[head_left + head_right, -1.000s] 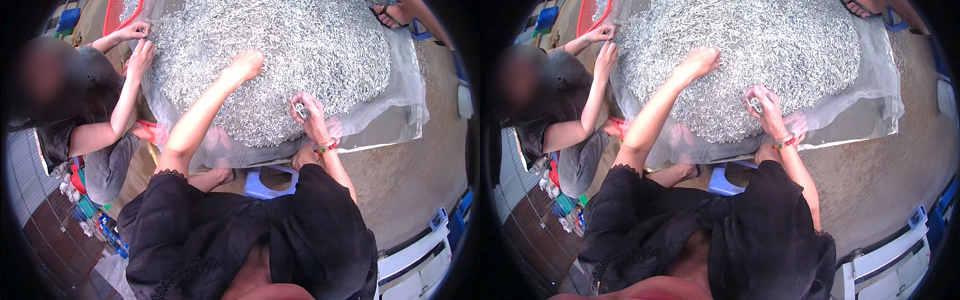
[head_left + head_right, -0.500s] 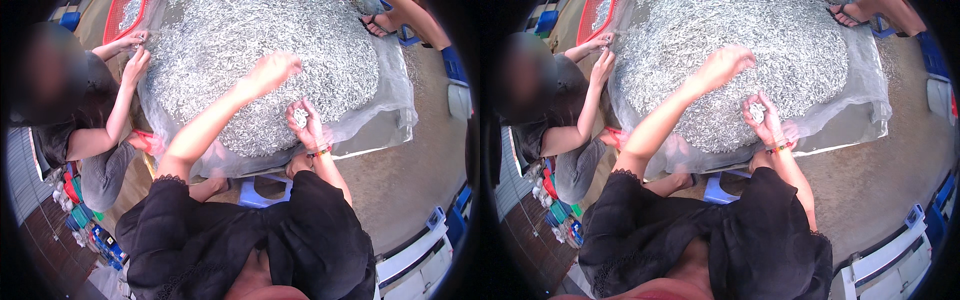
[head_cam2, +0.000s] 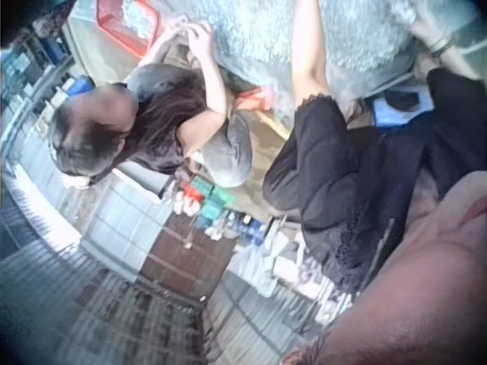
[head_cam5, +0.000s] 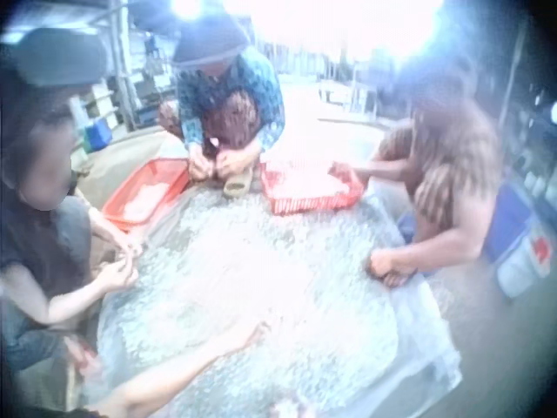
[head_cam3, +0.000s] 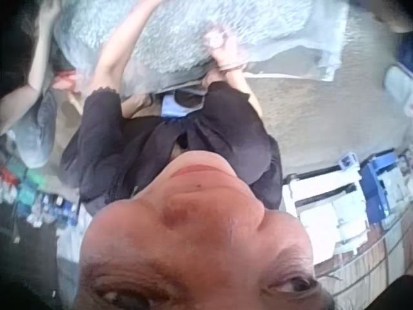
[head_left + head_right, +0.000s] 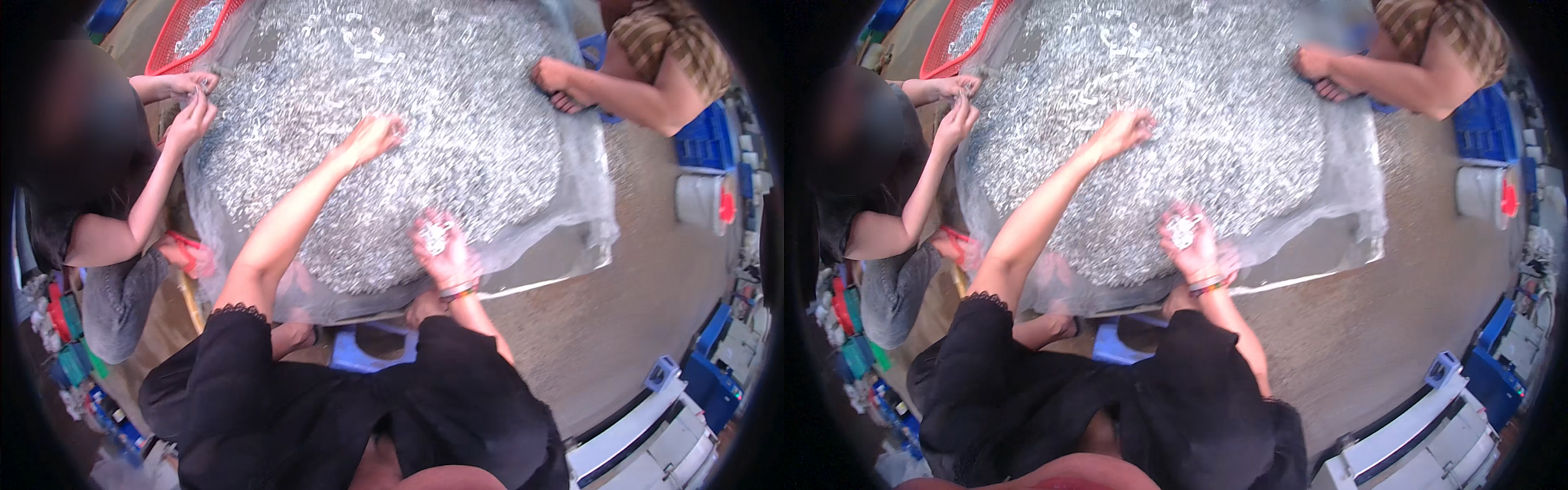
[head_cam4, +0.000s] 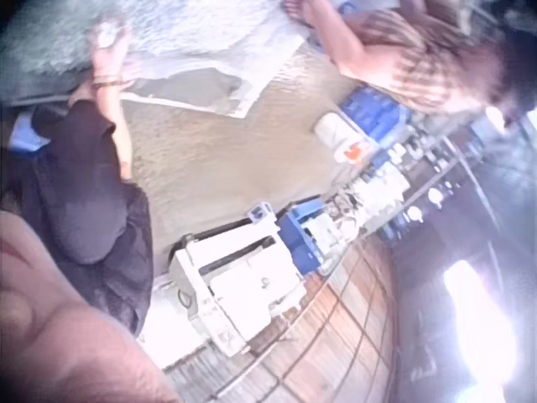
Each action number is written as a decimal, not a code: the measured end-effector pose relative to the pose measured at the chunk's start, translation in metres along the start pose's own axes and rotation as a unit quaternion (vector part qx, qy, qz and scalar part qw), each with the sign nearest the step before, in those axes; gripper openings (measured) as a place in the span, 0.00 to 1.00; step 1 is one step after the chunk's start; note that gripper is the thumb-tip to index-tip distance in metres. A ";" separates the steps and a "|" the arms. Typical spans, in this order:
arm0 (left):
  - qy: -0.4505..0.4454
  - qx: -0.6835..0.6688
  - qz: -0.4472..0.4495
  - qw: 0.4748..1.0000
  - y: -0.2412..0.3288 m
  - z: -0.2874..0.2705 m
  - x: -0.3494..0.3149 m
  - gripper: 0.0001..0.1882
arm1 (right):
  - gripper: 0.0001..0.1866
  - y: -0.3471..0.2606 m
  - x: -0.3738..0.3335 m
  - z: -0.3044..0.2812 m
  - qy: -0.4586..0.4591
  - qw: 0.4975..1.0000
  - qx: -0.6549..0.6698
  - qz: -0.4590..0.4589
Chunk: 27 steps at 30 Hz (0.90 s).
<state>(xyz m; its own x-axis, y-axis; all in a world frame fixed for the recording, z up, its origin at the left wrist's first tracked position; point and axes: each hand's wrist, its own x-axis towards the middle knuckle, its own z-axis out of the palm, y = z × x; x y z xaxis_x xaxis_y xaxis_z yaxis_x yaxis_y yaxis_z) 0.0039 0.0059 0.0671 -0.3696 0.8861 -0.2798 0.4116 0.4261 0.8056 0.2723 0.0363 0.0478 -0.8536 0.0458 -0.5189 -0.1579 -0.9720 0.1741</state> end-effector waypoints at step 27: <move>0.051 0.203 0.042 0.977 -0.064 0.046 0.017 0.17 | 0.10 -0.012 -0.016 0.015 0.053 0.994 -0.088 -0.039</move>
<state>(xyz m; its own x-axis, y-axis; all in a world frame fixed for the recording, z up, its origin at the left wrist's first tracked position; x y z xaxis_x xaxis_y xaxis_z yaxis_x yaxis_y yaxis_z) 0.0094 0.0020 -0.0128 -0.3934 0.9067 -0.1520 0.7329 0.4091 0.5436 0.2801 0.0506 0.0662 -0.7831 0.1078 -0.6125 -0.1248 -0.9921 -0.0150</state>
